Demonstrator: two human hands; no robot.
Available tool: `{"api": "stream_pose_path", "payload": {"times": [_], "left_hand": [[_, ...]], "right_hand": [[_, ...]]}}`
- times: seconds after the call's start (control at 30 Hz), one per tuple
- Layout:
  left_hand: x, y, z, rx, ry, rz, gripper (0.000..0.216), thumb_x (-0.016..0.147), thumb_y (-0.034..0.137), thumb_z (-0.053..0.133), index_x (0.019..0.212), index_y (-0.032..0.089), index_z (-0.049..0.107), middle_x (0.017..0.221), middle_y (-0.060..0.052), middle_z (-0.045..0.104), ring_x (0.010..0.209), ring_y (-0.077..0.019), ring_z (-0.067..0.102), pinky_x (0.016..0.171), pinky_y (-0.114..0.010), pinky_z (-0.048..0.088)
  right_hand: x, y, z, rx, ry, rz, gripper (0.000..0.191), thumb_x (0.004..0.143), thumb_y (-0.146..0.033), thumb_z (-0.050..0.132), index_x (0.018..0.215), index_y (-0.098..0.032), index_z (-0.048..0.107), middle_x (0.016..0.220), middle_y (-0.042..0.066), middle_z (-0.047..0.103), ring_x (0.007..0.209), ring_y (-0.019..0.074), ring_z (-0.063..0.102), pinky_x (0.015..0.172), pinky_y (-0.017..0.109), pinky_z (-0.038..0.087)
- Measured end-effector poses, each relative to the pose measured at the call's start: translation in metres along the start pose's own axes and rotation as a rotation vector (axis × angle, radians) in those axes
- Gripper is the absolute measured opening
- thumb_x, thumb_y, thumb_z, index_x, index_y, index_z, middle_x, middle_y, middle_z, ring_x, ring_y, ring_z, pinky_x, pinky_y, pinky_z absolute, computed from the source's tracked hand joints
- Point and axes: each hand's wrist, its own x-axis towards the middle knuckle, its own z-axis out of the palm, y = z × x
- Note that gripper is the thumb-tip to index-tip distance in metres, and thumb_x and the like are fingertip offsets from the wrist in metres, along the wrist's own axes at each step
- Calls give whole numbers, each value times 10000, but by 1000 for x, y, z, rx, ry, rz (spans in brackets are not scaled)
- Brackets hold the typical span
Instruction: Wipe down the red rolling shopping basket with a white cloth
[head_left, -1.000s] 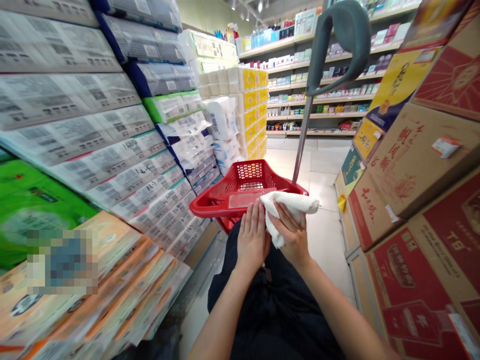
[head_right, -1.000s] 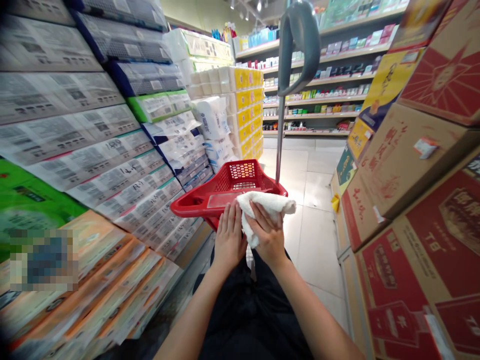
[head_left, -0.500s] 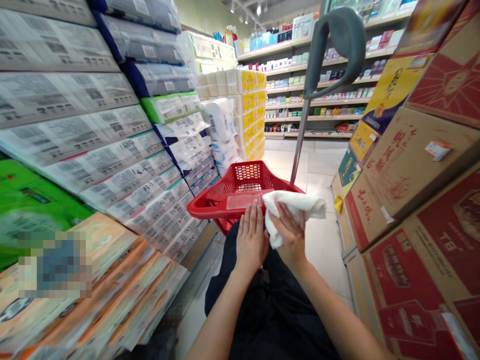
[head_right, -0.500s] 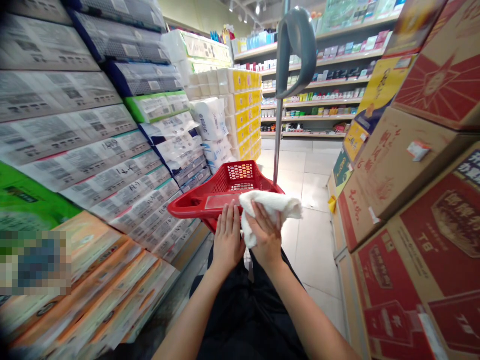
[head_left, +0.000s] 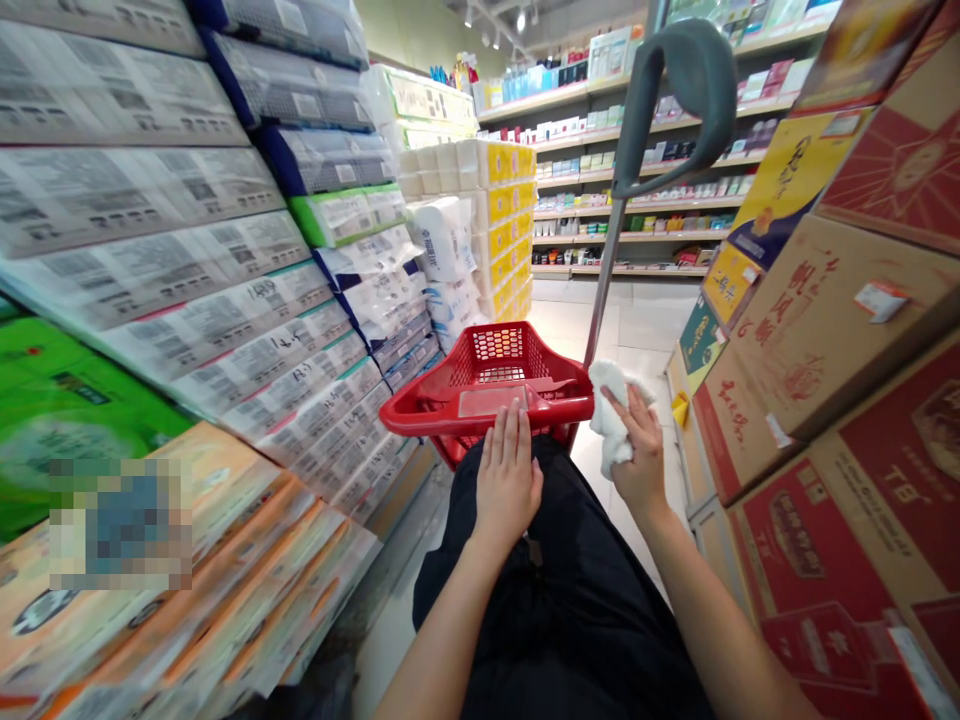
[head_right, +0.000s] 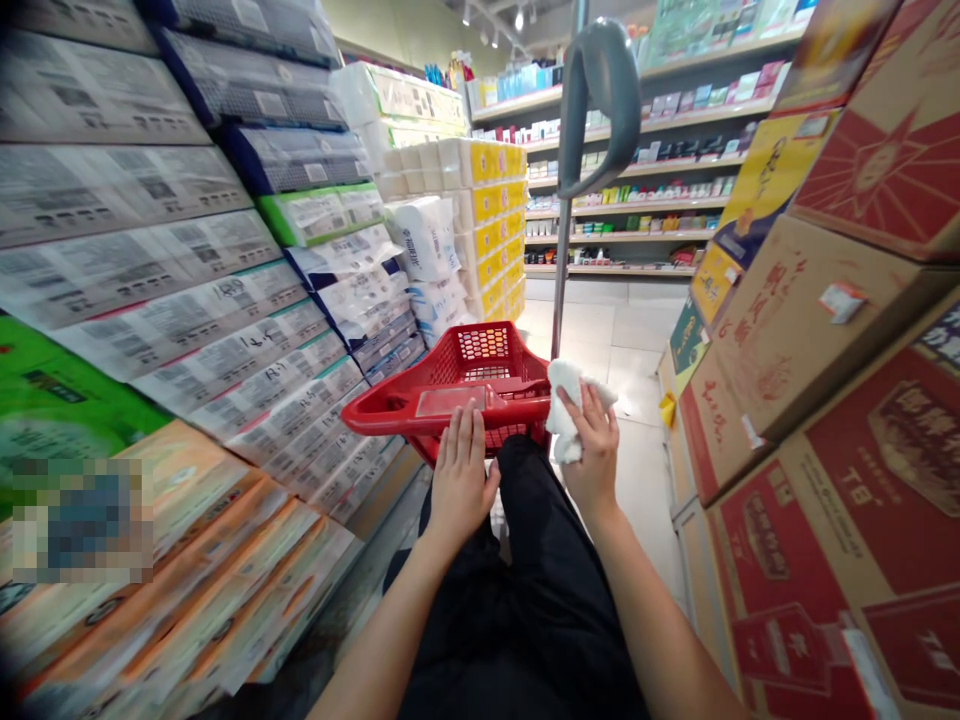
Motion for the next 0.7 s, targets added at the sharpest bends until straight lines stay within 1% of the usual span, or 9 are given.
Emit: {"api": "stream_pose_path", "payload": {"times": [0.1,0.2,0.27,0.33,0.4,0.47,0.53,0.6,0.7], "left_hand": [[0,0,0,1,-1,2,826,862,196,507,1556,73,76,1605,-179,265,1510,-283,162,1189,-476,313],[0,-1,-1,12,-6,9,801,862,189,497,1552,68,107,1598,-180,282,1509,-282,167,1187,-479,316],[0,-2,-1,14,-8,11,792,864,192,493,1552,72,118,1596,-174,291,1509,-279,167,1190,-470,315],[0,-3,-1,11,-7,13,794,867,197,490,1555,77,112,1597,-170,289,1510,-275,162,1193,-463,312],[0,-2,0,8,-9,15,806,870,202,491,1557,76,88,1602,-172,275,1512,-274,154,1193,-465,309],[1,-1,0,3,-12,10,823,873,202,495,1560,81,59,1608,-170,260,1512,-275,149,1196,-469,304],[1,1,0,-6,-17,-3,841,873,203,503,1562,91,35,1615,-164,243,1512,-279,145,1201,-474,294],[1,2,0,-15,-19,-17,850,876,202,503,1563,94,16,1619,-164,225,1512,-283,145,1203,-478,289],[0,2,1,-21,-12,-22,839,889,202,488,1563,95,0,1620,-167,217,1512,-284,153,1201,-483,294]], "right_hand": [[-2,-27,8,-40,-11,3,536,885,-155,435,1401,-270,525,1563,73,379,1456,286,326,1179,556,223],[-10,-57,18,-65,-64,-128,501,907,-186,476,1400,-262,521,1516,68,456,1451,270,339,1216,542,125],[-14,-65,21,-57,-95,-215,496,918,-205,502,1412,-250,507,1497,72,482,1445,259,351,1228,517,114],[-13,-58,19,-47,-109,-255,503,926,-196,496,1427,-247,492,1499,75,479,1442,253,359,1229,507,140],[-9,-40,12,-23,-110,-239,520,929,-169,466,1442,-251,476,1513,75,459,1444,256,355,1220,517,184],[-4,-20,5,37,-80,-175,539,925,-151,441,1453,-256,463,1539,73,422,1452,264,339,1201,523,248],[0,-10,1,107,-28,-97,550,923,-147,430,1460,-262,454,1558,68,390,1457,267,330,1177,514,314],[-1,-14,2,118,7,-58,547,925,-144,422,1456,-267,460,1555,63,395,1458,268,327,1165,513,338],[-9,-40,11,42,-39,-130,520,930,-165,444,1439,-266,487,1521,64,446,1452,279,337,1181,536,297]]}}
